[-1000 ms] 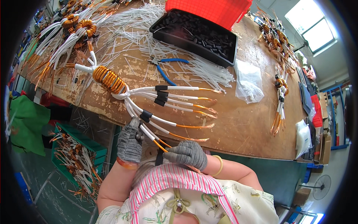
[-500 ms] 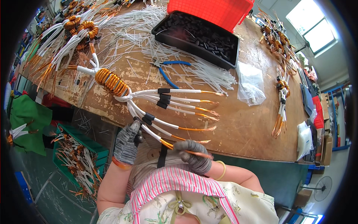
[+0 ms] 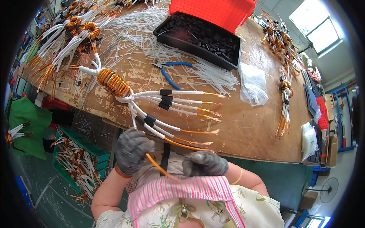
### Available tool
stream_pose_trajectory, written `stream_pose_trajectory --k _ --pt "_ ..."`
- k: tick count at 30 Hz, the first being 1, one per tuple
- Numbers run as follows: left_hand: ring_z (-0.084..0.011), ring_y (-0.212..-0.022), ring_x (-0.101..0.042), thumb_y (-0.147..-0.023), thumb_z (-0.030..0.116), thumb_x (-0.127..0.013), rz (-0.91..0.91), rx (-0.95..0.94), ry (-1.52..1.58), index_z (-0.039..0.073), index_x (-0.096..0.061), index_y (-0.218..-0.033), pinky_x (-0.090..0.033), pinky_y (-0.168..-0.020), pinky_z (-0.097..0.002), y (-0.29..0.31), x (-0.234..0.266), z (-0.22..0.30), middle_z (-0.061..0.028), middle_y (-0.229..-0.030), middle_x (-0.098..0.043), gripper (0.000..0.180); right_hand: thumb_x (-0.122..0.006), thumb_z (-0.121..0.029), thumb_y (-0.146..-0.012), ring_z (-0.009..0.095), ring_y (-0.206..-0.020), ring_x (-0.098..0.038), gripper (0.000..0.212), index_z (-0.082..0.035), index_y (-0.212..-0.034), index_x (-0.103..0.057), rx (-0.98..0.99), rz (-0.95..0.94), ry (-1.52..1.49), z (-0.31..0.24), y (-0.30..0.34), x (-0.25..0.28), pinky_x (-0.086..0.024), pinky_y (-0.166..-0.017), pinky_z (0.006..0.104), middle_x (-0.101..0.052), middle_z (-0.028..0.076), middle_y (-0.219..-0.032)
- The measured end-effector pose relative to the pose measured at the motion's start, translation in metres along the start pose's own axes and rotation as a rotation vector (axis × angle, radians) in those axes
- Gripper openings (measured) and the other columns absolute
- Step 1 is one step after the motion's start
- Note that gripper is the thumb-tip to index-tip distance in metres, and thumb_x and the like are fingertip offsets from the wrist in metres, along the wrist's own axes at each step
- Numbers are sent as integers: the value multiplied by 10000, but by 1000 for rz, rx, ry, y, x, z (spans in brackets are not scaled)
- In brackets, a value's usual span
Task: The person assembles electrical components by applying rubber sleeves to copper coils and wires, then secures them with zip ties using pliers.
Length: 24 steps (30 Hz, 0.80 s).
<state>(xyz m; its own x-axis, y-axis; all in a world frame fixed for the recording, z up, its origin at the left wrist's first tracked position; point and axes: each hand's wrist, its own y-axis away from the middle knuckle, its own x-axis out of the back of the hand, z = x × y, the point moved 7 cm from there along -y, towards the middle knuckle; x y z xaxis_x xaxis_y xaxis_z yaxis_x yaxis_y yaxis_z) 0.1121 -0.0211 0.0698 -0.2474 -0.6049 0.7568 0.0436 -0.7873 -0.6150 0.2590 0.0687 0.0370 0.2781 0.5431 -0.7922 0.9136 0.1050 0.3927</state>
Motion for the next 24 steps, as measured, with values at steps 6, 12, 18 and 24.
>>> stream_pose_trajectory --k 6,12,18,24 --pt "-236 -853 -599 -752 198 -676 147 146 168 93 -659 -929 -462 -788 -384 -33 19 -3 -38 -892 -626 206 -522 -150 -899 113 -606 -511 482 2 -1328 -360 325 -26 460 -28 -8 -6 -435 -575 265 -580 56 -837" --pt "-230 -789 -576 -743 195 -679 62 7 241 88 -659 -933 -442 -744 -379 -56 12 20 -47 -844 -604 219 -586 -118 -862 230 -1073 -539 361 -14 -1203 -529 757 -24 975 -43 -8 -28 -424 -922 354 -562 113 -1184" --pt "-226 -694 -528 -717 159 -720 32 33 554 90 -664 -937 -424 -693 -356 -50 -6 12 -35 -756 -564 238 -565 -295 -889 107 -564 -483 329 27 -928 -622 851 219 558 -47 6 -15 -366 -505 237 -526 60 -765" --pt "-225 -713 -532 -716 165 -724 16 61 567 95 -668 -929 -424 -696 -350 -53 -8 11 -34 -756 -557 231 -601 -294 -866 127 -561 -498 340 44 -844 -617 846 221 439 -49 16 -9 -372 -475 248 -524 81 -743"
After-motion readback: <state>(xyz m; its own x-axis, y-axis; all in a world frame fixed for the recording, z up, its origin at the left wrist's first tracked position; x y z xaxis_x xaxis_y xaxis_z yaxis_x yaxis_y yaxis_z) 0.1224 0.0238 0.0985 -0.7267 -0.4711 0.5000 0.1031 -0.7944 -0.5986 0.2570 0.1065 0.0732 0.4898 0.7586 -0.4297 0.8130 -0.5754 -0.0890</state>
